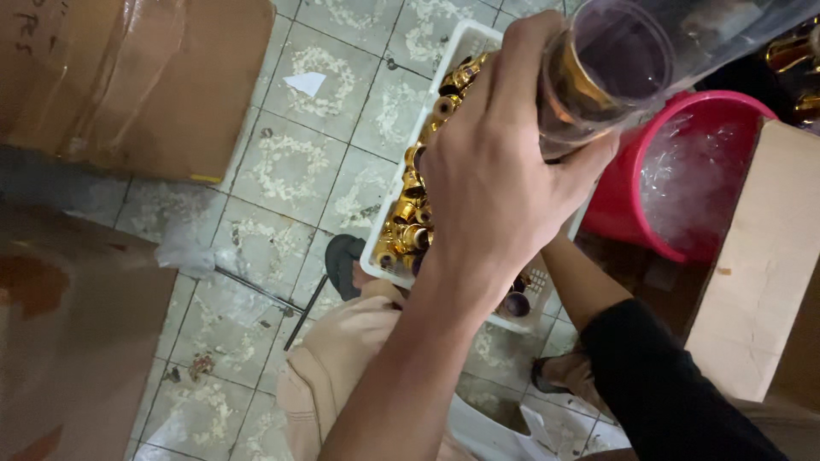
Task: The person sits on a low stool and repeatedly picks up small gold-colored decorative items from a white basket. They insert the items one by one into a clear plastic tube, then place the filled tube into a cardboard box. The process is repeated multiple times.
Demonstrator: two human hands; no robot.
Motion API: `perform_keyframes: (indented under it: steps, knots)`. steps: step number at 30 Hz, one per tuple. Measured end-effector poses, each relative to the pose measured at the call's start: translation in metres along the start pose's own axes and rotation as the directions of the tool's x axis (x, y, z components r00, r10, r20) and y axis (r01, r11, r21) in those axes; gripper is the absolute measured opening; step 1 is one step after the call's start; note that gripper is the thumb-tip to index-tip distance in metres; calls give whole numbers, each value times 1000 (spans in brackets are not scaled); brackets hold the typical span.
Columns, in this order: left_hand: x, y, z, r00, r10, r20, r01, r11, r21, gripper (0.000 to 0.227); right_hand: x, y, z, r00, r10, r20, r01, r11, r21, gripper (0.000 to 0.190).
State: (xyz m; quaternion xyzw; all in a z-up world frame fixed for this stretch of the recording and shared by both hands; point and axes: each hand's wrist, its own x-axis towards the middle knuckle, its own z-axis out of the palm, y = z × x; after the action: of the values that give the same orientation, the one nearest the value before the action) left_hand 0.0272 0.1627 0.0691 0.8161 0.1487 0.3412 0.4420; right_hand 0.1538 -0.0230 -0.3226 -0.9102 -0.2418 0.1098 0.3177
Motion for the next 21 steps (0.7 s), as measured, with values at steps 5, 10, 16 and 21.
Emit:
perform_keyframes:
  steps: [5, 10, 16, 21]
  knots:
    - [1, 7, -5, 998, -70, 7, 70, 997, 39, 66, 1, -14, -21, 997, -50, -54, 53, 997, 48, 31]
    - [0, 1, -1, 999, -32, 23, 31, 999, 13, 69, 6, -39, -43, 988, -105, -112, 117, 988, 105, 37]
    - [1, -13, 9, 999, 20, 47, -22, 999, 41, 75, 11, -75, -82, 965, -171, -200, 205, 965, 162, 45]
    - [2, -14, 21, 994, 90, 60, -95, 992, 79, 75, 3, -70, -152, 935, -201, -292, 253, 955, 152, 51]
